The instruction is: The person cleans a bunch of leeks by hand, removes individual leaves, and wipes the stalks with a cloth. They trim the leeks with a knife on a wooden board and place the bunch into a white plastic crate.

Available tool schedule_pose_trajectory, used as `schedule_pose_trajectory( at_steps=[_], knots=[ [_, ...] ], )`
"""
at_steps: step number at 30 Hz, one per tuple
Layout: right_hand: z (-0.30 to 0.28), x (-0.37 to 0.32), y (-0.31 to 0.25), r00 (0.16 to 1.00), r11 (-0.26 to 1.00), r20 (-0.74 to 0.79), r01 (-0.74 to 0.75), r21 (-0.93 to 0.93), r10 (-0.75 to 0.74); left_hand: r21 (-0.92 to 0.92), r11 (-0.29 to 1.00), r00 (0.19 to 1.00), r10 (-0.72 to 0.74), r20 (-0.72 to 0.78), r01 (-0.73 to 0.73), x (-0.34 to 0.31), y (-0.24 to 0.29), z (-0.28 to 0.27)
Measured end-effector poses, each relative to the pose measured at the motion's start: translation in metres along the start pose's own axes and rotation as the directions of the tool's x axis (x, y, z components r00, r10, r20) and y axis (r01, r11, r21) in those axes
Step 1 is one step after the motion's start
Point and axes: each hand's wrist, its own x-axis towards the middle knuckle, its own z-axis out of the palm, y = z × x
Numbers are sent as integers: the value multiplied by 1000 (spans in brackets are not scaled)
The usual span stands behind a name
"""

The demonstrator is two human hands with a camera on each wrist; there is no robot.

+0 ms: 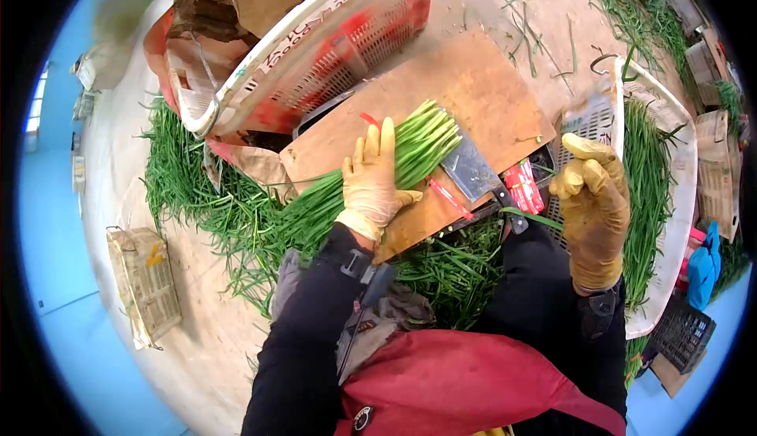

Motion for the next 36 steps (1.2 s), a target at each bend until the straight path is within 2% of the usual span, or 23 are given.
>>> schedule_pose_trajectory(
  at_steps=[2, 3, 6, 7, 10, 11, 12, 14, 16, 18, 22, 26, 30, 31, 32, 33, 34, 35, 36],
  knots=[
    [-7, 6, -2, 999, 996, 38, 39, -78, -36, 7, 1000, 1000, -10, 7, 10, 0, 2, -4],
    [-15, 12, -2, 990, 994, 132, 65, -86, -54, 15, 1000, 1000, -13, 12, 13, 0, 3, -4],
    [-15, 16, -5, 994, 951, 107, 40, -307, -7, 15, 1000, 1000, 7, 8, -7, -1, 1, 3],
    [-21, 17, -2, 990, 924, 127, -13, -383, 67, 53, 999, 1000, -8, 3, 7, -1, 4, 6],
    [-18, 26, 24, 928, 852, 319, 3, -523, 192, 70, 997, 998, -36, 59, 31, 0, 0, 9],
    [-13, 33, 34, 895, 828, 403, 75, -556, 190, 62, 997, 997, -47, 67, 43, -2, -2, 6],
    [-13, 44, 44, 874, 750, 461, 200, -630, 153, 41, 998, 996, -42, 79, 39, 0, 2, 6],
    [-18, 68, 67, 823, 512, 556, 431, -743, 113, 76, 996, 999, -38, 29, 36, -2, 4, 8],
    [-20, 87, 100, 817, 445, 577, 508, -738, 24, 66, 997, 998, -45, 44, 42, 0, 5, 6],
    [-13, 99, 124, 756, 158, 650, 653, -740, -77, 56, 997, 998, -46, 46, 43, 1, 4, 8],
    [1, 103, 145, 730, -92, 683, 682, -726, 23, 29, 999, 999, -39, 34, 38, 2, 3, 9],
    [2, 107, 150, 764, -125, 644, 643, -756, 35, 20, 1000, 999, -22, 49, 22, 3, 4, 7],
    [-10, 111, 152, 778, 2, 626, 627, -779, -39, 29, 1000, 999, 6, 53, -8, 2, 7, 0],
    [-11, 115, 152, 804, -58, 594, 594, -802, 21, -10, 1000, 999, 16, 47, -16, 0, 8, 0],
    [-20, 117, 156, 772, -83, 636, 633, -770, -11, -9, 998, 998, 58, 2, -58, -3, 6, 2],
    [-24, 118, 165, 832, -134, 541, 554, -822, 123, -63, 990, 992, 127, -7, -127, 0, 1, 6],
    [-23, 109, 159, 789, -102, 612, 605, -790, -53, -71, 972, 972, 219, -82, -225, 1, -1, 11],
    [-8, 106, 146, 861, -76, 495, 505, -860, 114, -65, 960, 958, 265, -107, -273, 1, 1, 11],
    [-10, 111, 158, 871, 46, 489, 487, -872, 39, -90, 950, 951, 288, -114, -298, 1, 1, 12]
  ],
)
